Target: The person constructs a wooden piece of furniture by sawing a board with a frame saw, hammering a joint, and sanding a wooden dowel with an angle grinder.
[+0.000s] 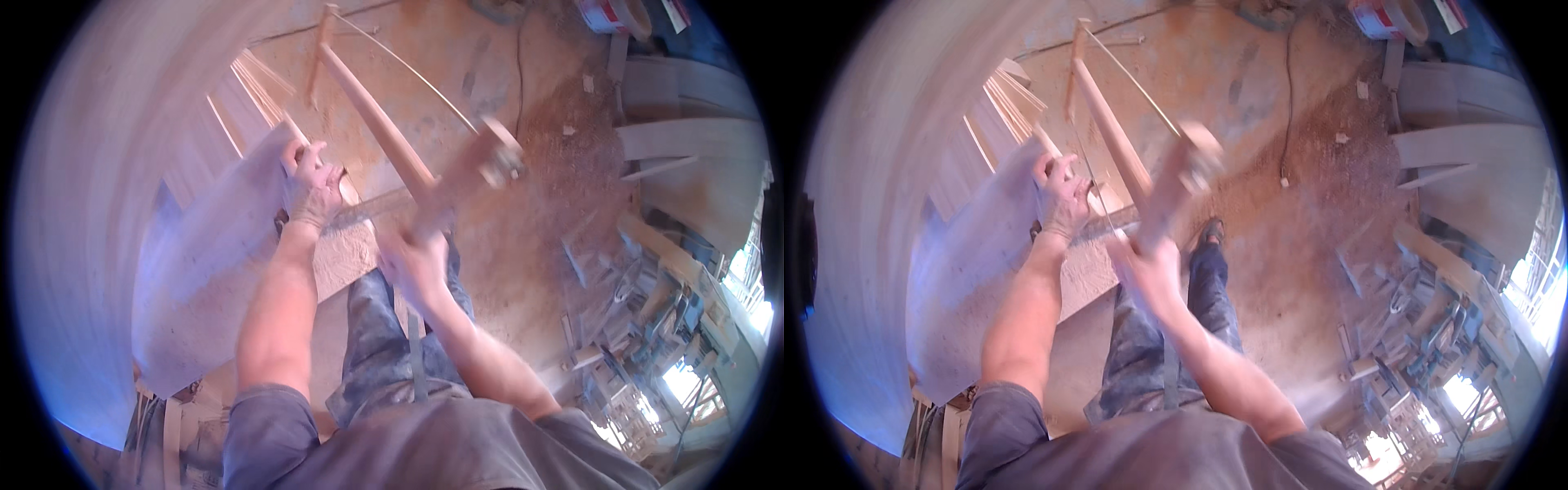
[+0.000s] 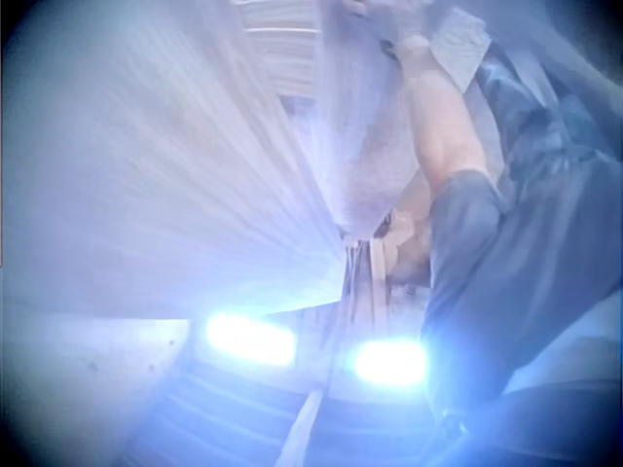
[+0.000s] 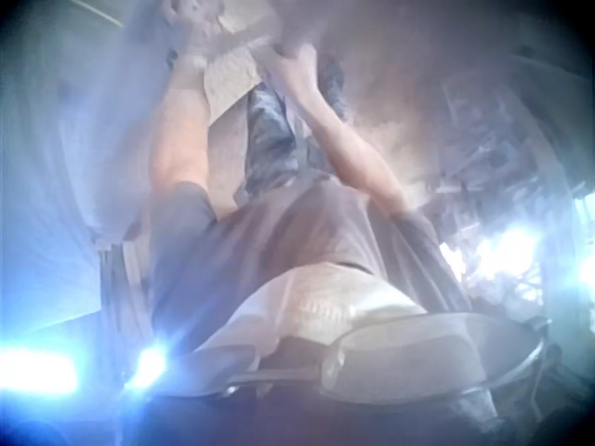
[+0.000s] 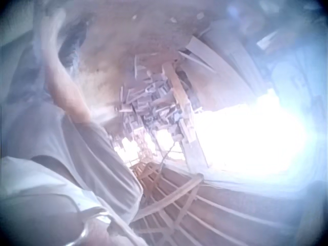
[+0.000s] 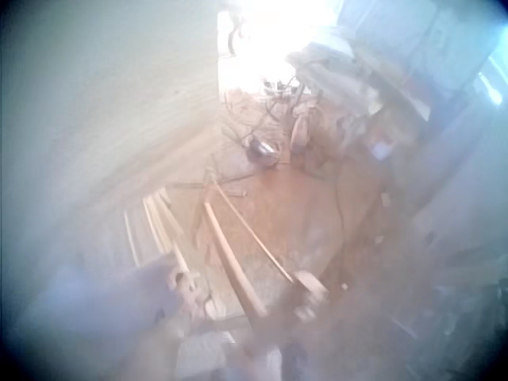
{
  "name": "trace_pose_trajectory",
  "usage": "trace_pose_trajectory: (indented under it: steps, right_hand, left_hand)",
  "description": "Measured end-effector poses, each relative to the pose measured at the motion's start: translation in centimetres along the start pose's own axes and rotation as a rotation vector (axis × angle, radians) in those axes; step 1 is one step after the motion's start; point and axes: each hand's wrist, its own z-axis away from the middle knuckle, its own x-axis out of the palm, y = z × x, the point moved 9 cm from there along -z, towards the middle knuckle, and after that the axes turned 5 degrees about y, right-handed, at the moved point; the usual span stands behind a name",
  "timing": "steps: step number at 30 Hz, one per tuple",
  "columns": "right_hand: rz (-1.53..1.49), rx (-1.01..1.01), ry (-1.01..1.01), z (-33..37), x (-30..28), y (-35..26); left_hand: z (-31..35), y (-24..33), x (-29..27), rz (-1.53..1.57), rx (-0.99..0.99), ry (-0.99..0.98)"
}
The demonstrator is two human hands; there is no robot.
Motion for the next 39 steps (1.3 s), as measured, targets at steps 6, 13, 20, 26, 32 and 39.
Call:
trace_pose_trajectory:
  steps: [6, 13, 20, 26, 32, 39]
  right_hand:
    - [-0.076, -0.046, 0.004, 0.0, -1.3, 1.0]
    - [0.111, -0.029, 0.034, -0.3, 0.0, 0.0]
    - [0.012, -0.042, 0.056, -2.0, -0.1, 0.4]
    - [0.127, -0.016, -0.009, -1.7, -0.8, -1.3]
    - [0.14, -0.13, -0.024, -2.4, -0.2, -1.1]
    - [0.025, 0.012, -0.224, -3.4, -3.8, -2.5]
  left_hand:
    - [-0.5, 0.4, -0.3, -0.061, 0.056, 0.035]
    - [0.1, -0.3, 0.1, -0.074, -0.003, 0.0]
    - [0.7, -0.9, 2.0, -0.158, 0.104, 0.029]
    - [0.0, 0.1, 1.0, -0.076, 0.002, 0.002]
    - [0.2, 0.4, 0.3, -0.125, -0.008, 0.02]
    - [-1.3, 3.4, 0.5, -0.257, -0.038, -0.05]
